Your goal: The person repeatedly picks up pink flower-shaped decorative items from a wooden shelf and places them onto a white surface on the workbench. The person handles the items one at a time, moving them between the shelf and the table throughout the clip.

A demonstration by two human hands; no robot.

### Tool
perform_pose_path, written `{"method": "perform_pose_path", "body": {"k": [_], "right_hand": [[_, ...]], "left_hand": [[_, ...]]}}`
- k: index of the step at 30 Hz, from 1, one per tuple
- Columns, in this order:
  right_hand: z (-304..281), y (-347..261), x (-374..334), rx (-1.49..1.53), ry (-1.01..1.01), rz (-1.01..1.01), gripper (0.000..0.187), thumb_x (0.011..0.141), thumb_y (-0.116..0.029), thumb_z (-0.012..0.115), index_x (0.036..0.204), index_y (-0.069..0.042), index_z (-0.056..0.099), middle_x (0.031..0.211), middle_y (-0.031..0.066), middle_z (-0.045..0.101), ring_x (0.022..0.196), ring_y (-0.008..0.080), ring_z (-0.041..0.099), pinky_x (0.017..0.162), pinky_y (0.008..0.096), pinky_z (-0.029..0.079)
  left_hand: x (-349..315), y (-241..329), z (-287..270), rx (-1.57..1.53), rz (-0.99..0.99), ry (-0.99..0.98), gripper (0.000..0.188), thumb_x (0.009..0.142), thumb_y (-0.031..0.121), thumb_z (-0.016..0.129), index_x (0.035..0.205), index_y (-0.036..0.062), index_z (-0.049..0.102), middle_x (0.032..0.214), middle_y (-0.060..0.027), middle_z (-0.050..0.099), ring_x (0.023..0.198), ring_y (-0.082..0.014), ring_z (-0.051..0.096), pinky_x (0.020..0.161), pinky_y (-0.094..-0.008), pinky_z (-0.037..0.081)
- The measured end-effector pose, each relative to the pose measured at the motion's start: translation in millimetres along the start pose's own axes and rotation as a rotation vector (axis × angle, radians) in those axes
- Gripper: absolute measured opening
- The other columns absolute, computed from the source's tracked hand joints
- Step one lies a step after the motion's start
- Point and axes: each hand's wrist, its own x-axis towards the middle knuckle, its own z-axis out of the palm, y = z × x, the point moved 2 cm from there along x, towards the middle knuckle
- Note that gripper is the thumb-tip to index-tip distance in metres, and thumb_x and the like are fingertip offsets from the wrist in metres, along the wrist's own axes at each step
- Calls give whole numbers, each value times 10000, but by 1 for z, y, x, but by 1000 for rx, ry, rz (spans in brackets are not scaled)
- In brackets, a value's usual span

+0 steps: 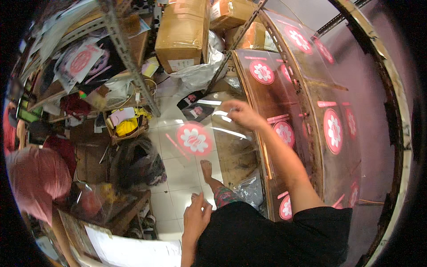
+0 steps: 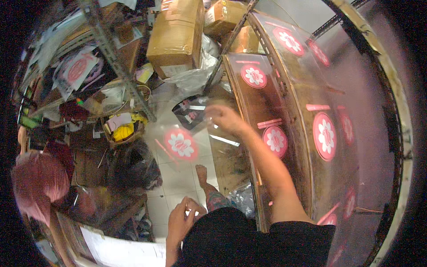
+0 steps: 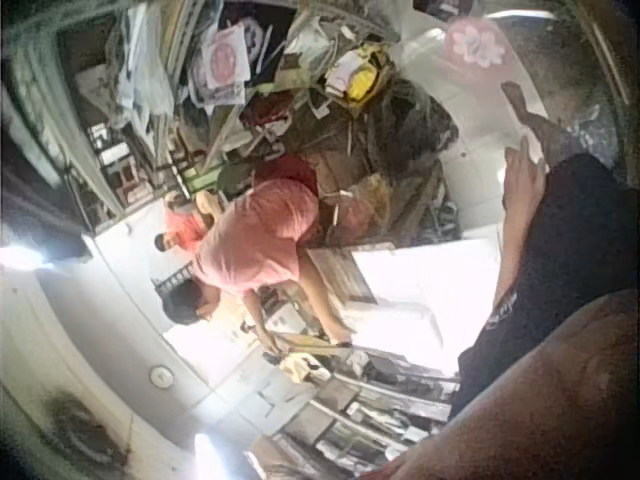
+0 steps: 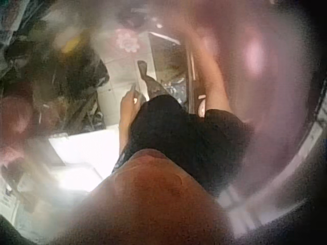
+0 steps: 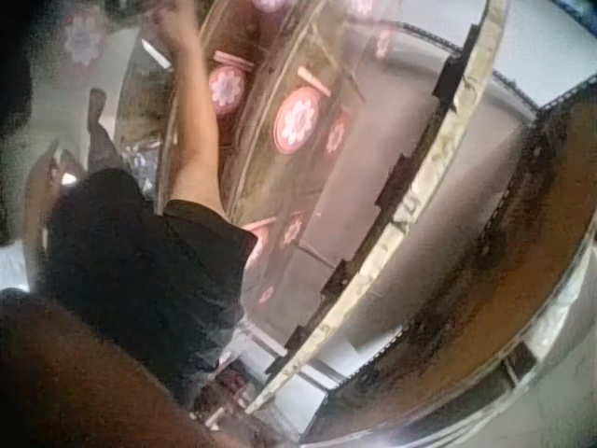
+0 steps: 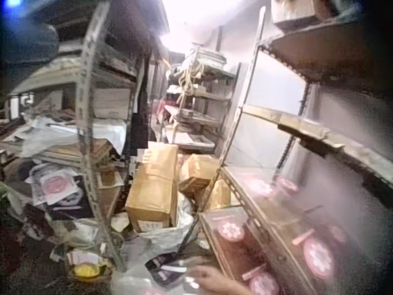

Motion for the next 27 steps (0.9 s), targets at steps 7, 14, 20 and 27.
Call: {"method": "perform_pose_path", "body": {"k": [7,14,20,27], "right_hand": [[-183,78,54,338,277,179,547,858,-26,627,1386,-72,490,1300,62,597,999,160,660,833,288,545],[-317,193,30,391,646,170,606,876,17,571,1445,-30,368,1416,116,483,1201,221,569,890,252,537],[-368,262,-76,536,1183,214,615,892,108,491,1467,15,294,1450,181,420,1233,247,550,876,295,556],[-419,320,-70,361,1270,258,213,958,-50,481,1166,-9,454,908,137,581,837,279,657,666,348,545]], "left_hand": [[18,-136,83,-5,-360,-23,518,864,206,669,1292,-53,537,892,-156,652,768,-304,631,736,-418,507],[9,-188,207,-256,-660,-97,358,937,258,583,1167,-15,606,992,-227,689,939,-380,672,840,-432,527],[22,-234,202,-594,-756,-206,383,943,264,589,1206,-14,587,904,-182,680,816,-280,668,731,-382,534],[101,-205,157,-493,-709,-5,364,931,145,554,1235,-56,558,767,-89,626,674,-152,614,634,-301,514]]}}
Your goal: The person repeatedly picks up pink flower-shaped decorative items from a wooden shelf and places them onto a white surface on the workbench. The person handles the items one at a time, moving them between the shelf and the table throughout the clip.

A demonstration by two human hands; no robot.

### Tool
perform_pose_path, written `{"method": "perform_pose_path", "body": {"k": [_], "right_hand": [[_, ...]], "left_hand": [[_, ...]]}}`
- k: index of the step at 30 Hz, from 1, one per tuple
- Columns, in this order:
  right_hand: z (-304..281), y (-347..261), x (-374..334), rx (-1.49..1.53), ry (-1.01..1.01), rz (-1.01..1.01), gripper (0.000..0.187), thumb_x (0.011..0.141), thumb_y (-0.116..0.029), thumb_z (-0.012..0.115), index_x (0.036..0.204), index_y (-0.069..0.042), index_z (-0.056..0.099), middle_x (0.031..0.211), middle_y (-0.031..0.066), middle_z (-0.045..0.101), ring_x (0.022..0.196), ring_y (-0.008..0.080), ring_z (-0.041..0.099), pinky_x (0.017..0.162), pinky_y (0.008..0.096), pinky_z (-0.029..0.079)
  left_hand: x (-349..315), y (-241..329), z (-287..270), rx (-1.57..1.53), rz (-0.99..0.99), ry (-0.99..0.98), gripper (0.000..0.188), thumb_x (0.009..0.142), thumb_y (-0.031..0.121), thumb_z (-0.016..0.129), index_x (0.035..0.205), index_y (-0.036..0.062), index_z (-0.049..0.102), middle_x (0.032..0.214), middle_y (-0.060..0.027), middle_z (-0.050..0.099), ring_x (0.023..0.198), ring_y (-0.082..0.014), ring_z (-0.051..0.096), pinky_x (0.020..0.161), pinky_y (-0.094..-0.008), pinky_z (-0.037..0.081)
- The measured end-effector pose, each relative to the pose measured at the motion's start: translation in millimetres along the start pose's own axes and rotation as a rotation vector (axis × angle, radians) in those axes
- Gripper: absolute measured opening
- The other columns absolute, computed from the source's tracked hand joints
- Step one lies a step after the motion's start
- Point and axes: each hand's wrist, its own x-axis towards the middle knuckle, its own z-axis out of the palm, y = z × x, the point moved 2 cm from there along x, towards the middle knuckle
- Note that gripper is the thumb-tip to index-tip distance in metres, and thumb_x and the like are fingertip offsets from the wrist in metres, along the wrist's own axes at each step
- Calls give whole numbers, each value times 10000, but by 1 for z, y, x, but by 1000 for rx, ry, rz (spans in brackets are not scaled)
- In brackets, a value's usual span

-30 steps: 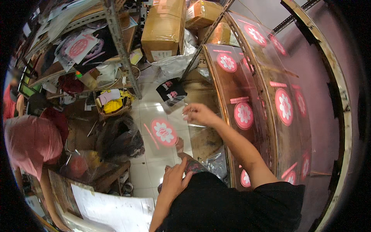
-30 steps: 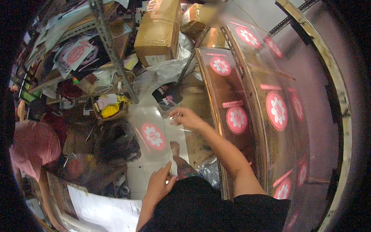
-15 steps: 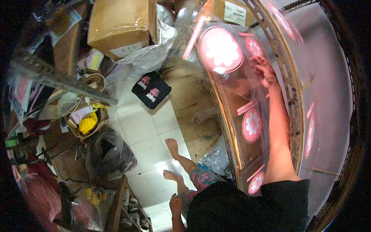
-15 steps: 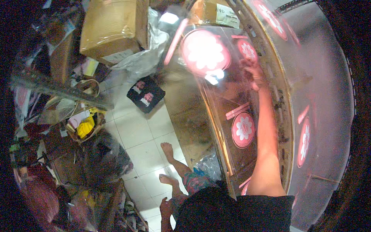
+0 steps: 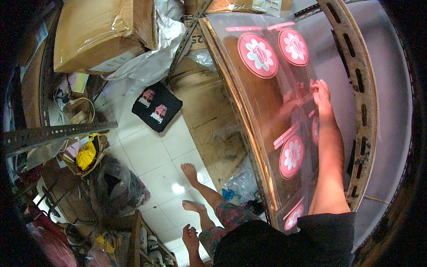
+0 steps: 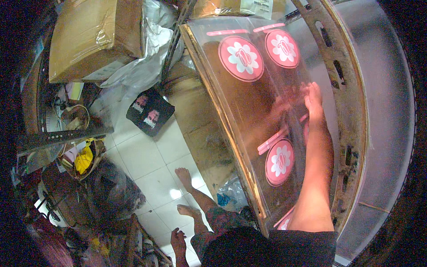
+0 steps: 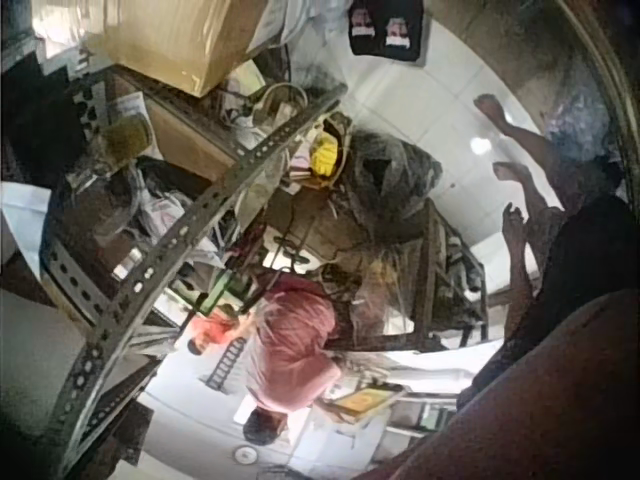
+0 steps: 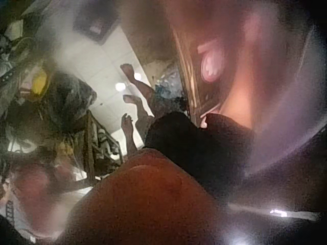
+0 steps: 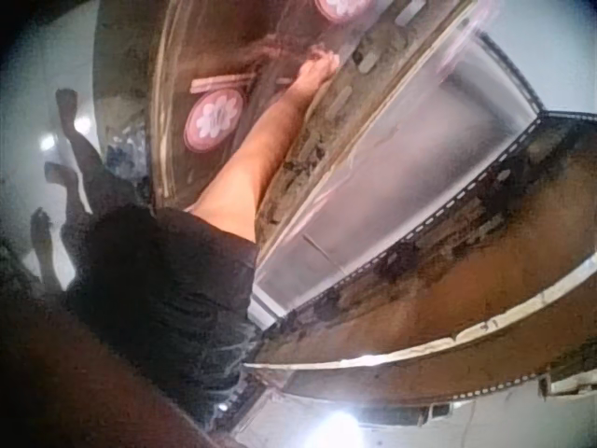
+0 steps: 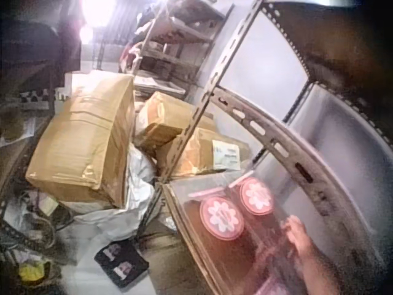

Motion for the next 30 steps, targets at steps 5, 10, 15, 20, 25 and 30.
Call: {"method": "perform_pose_path", "body": {"k": [5,10,15,20,25,30], "right_hand": [[8,-6,21,-50,81,160,788,832,153,477,1529,-34,159,1537,206,269,1124,349,602,664,293,566],[-9,-3,41,-129,87,129,725,851,104,455,1510,-16,178,1333,199,375,1004,311,639,614,290,544],[-13,7,46,-259,123,55,619,933,-18,466,1486,4,190,1003,187,598,809,233,676,548,286,505],[-1,7,41,-170,177,24,678,890,33,493,1491,16,180,1077,190,573,824,242,679,532,280,481],[-10,4,50,-218,127,102,795,806,142,463,1526,-7,160,1483,202,350,1027,297,661,564,263,520],[-12,9,51,-569,279,61,664,829,-59,592,1455,-29,373,1338,197,526,1084,279,636,713,338,553]], "left_hand": [[7,18,6,8,-55,7,356,939,137,538,1244,-45,559,773,-88,629,683,-158,615,650,-302,521],[6,-13,10,58,-79,-53,354,929,155,553,1222,-44,570,781,-95,632,668,-155,597,633,-298,505],[3,-16,8,112,-114,-42,359,913,165,566,1200,-50,581,758,-112,636,633,-166,597,596,-312,497],[6,6,5,118,-65,-18,367,917,159,560,1205,-68,569,758,-120,643,656,-183,634,620,-326,520],[13,5,5,84,-67,-7,351,926,149,555,1204,-66,566,772,-124,645,689,-191,649,650,-330,537],[12,-1,9,-17,-69,-9,332,933,140,545,1199,-58,567,802,-120,644,688,-188,641,664,-332,541]]}}
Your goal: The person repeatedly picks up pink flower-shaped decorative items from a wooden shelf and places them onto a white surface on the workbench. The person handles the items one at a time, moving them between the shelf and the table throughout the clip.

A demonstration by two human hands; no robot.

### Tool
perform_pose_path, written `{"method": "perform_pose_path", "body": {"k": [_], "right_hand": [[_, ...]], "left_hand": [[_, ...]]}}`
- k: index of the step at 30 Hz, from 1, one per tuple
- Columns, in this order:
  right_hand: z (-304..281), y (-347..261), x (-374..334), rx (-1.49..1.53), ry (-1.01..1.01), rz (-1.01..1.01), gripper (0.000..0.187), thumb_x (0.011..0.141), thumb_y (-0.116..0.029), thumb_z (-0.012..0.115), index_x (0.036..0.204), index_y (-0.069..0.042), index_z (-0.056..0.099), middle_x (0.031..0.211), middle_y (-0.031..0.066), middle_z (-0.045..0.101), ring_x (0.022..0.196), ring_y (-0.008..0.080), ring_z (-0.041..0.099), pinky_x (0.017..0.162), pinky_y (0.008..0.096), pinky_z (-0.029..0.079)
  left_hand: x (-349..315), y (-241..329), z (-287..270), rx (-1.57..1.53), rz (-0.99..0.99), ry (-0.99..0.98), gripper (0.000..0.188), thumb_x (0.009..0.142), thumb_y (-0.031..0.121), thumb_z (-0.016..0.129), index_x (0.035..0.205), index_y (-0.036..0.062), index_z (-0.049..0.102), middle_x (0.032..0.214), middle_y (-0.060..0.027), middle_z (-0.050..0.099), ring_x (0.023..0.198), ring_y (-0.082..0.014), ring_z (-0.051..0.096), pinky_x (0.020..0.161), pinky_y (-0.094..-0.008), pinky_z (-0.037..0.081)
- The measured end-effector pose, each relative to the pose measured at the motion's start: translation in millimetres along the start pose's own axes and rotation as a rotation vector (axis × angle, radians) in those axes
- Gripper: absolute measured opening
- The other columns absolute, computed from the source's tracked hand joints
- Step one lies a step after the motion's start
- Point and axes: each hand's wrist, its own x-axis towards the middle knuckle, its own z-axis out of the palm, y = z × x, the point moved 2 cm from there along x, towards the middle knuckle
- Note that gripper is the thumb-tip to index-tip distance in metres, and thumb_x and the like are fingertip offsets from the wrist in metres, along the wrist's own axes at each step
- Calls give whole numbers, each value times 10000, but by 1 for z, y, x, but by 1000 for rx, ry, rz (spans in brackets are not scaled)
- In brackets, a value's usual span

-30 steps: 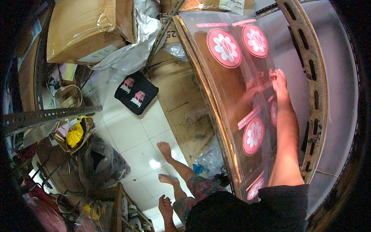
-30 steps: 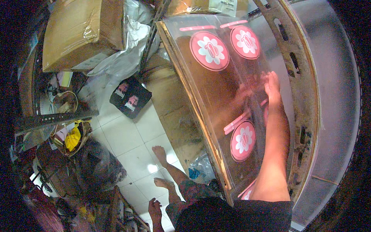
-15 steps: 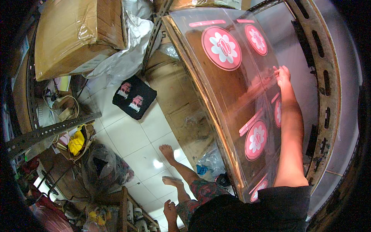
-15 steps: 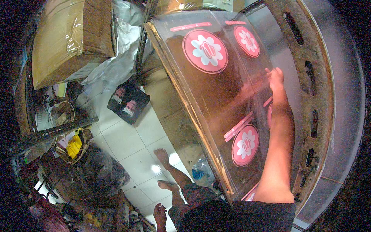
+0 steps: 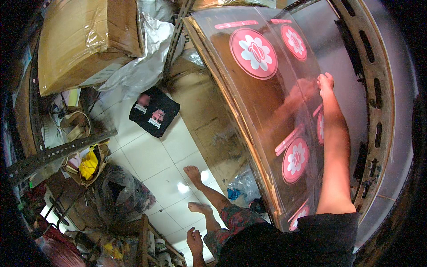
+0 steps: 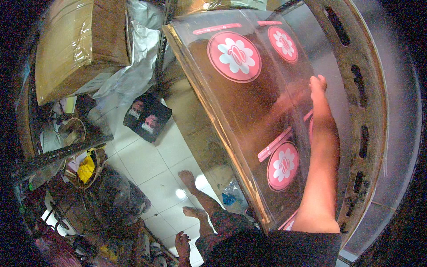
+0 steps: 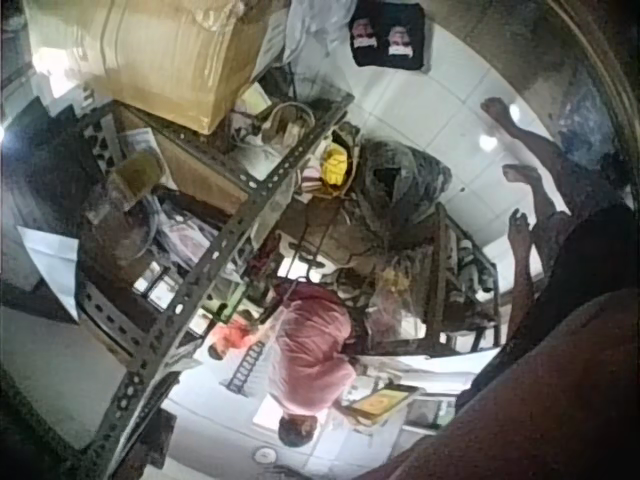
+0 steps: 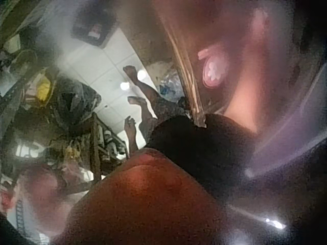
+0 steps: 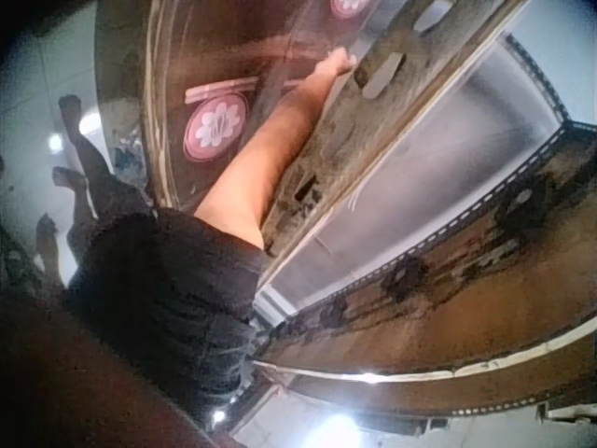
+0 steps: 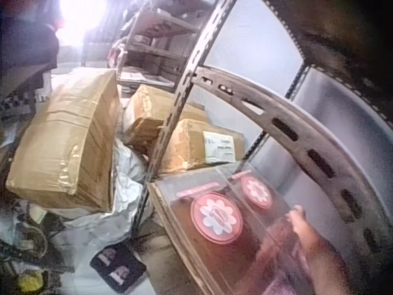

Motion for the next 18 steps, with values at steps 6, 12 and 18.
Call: {"method": "perform_pose_path", "body": {"k": [6,12,18], "right_hand": [[-4,12,-36,-747,429,-571,434,793,-269,661,1188,-91,650,1280,250,560,1225,385,502,1039,455,410],[5,5,-93,-563,50,-755,285,861,-187,640,1117,-69,682,1123,179,666,1091,324,611,962,407,467],[10,11,-109,-451,-23,-697,282,895,-178,607,1121,-21,670,1110,182,674,1069,329,623,958,401,475]], "left_hand": [[-4,-6,-4,60,-4,-7,335,943,159,544,1205,-49,564,806,-116,641,691,-178,631,668,-316,535],[-2,-13,-4,53,-28,-3,353,951,184,551,1218,-47,561,809,-107,630,708,-176,627,672,-319,530],[-7,-7,-6,37,-5,-24,370,954,192,556,1230,-55,553,810,-89,610,718,-171,612,676,-312,528]]}}
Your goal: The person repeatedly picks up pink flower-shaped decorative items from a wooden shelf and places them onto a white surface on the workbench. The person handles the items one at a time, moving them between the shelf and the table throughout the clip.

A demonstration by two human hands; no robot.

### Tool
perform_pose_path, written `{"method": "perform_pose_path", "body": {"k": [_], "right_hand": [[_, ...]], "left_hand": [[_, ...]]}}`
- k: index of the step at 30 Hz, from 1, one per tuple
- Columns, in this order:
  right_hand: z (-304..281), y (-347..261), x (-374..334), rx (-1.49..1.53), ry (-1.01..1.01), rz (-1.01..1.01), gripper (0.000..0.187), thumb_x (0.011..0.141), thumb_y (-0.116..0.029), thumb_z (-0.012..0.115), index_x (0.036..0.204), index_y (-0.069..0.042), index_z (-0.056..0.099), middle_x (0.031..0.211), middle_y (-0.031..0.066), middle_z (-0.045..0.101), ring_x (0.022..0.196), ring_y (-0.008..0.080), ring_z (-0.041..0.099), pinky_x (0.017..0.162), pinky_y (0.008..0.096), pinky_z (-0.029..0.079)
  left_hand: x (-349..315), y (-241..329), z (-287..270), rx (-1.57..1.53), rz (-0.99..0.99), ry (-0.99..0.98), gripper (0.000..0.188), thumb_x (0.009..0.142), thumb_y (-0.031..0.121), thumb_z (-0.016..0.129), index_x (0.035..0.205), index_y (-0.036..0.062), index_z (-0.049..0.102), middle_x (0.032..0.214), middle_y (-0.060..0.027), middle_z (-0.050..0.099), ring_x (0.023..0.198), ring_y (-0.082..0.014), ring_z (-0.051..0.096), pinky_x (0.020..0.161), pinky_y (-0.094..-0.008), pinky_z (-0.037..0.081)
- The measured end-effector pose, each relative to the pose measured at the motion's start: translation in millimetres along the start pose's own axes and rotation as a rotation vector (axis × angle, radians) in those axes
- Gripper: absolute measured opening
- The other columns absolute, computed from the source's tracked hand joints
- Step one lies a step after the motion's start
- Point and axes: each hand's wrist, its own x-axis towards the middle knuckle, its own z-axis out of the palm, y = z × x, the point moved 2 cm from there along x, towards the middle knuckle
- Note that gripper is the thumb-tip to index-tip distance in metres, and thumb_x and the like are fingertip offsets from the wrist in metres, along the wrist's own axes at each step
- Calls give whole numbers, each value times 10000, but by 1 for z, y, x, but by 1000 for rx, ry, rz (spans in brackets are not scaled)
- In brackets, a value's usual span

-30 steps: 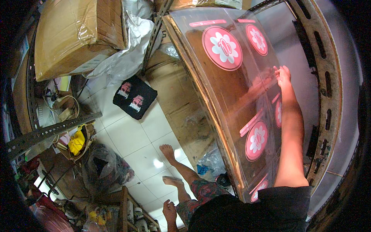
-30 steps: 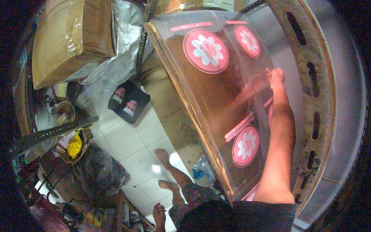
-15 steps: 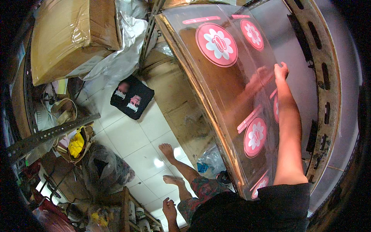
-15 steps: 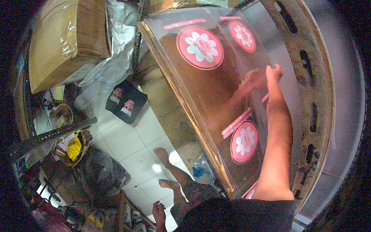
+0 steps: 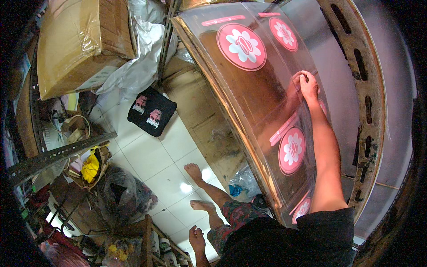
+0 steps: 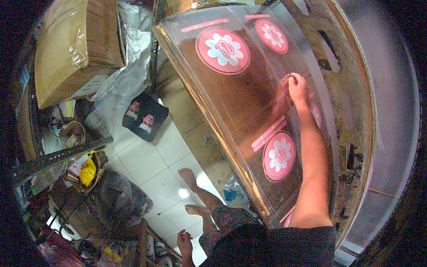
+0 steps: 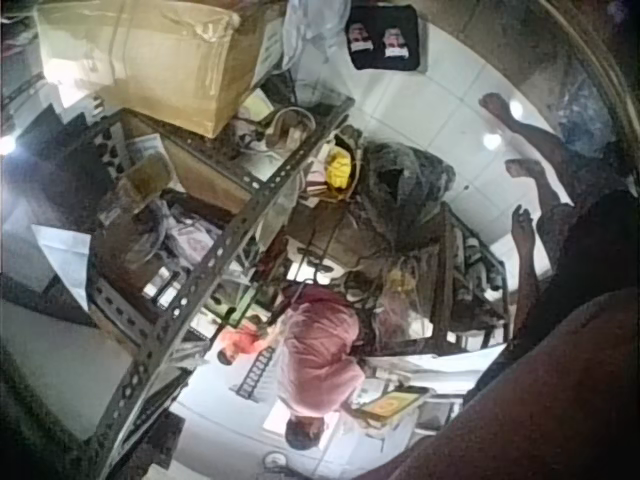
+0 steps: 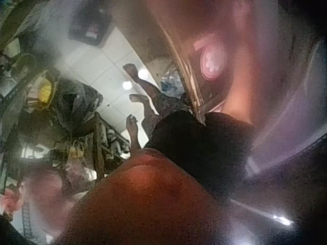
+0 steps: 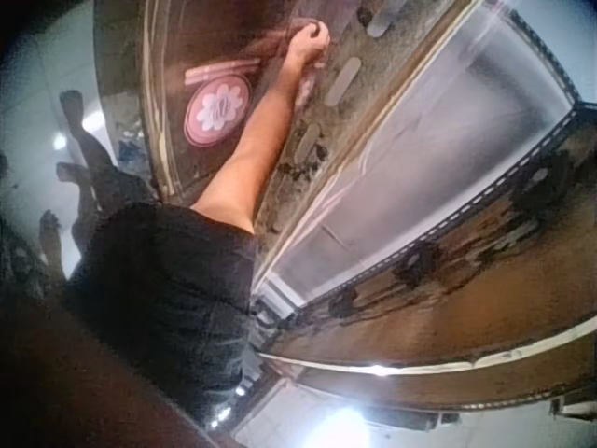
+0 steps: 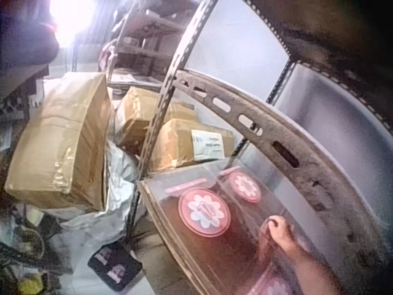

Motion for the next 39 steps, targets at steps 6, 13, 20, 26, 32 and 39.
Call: {"method": "perform_pose_path", "body": {"k": [6,13,20,26,32,39], "right_hand": [[2,-3,0,-6,-16,27,306,905,-205,601,1149,-31,665,1137,168,678,1077,301,637,949,379,488],[10,5,5,-84,225,-43,297,909,-180,585,1161,-37,651,1141,154,676,1072,299,633,953,378,482],[-17,-120,-74,441,301,-224,261,903,-54,557,1143,17,629,1123,152,667,1088,296,620,1012,396,440],[-84,-260,-224,969,-115,-251,225,906,-49,568,1115,-10,642,1037,114,680,1007,237,639,923,359,491],[-116,-289,-442,1151,-808,-265,246,936,-155,590,1131,-17,650,1014,107,688,916,188,669,845,336,517],[-164,-247,-678,899,-1641,-153,332,987,-196,576,1245,12,594,1053,76,662,915,171,659,812,306,534]], "left_hand": [[-7,-6,3,-11,20,7,369,946,169,549,1224,-73,553,825,-107,640,732,-171,627,687,-315,534],[-16,-12,0,32,77,27,362,938,159,539,1213,-76,564,799,-112,653,716,-173,637,695,-312,530],[-52,12,-4,58,207,91,347,933,150,575,1213,-55,581,806,-99,656,710,-167,629,677,-308,509],[-131,61,-15,62,433,144,362,945,163,584,1239,-48,588,908,-110,679,845,-176,640,724,-312,504],[-269,58,-56,8,773,333,312,930,87,584,1204,-61,604,919,-145,661,857,-221,641,799,-330,506],[-410,-88,-131,-163,843,773,277,909,44,588,1164,-60,623,886,-130,645,830,-226,632,794,-335,499]]}}
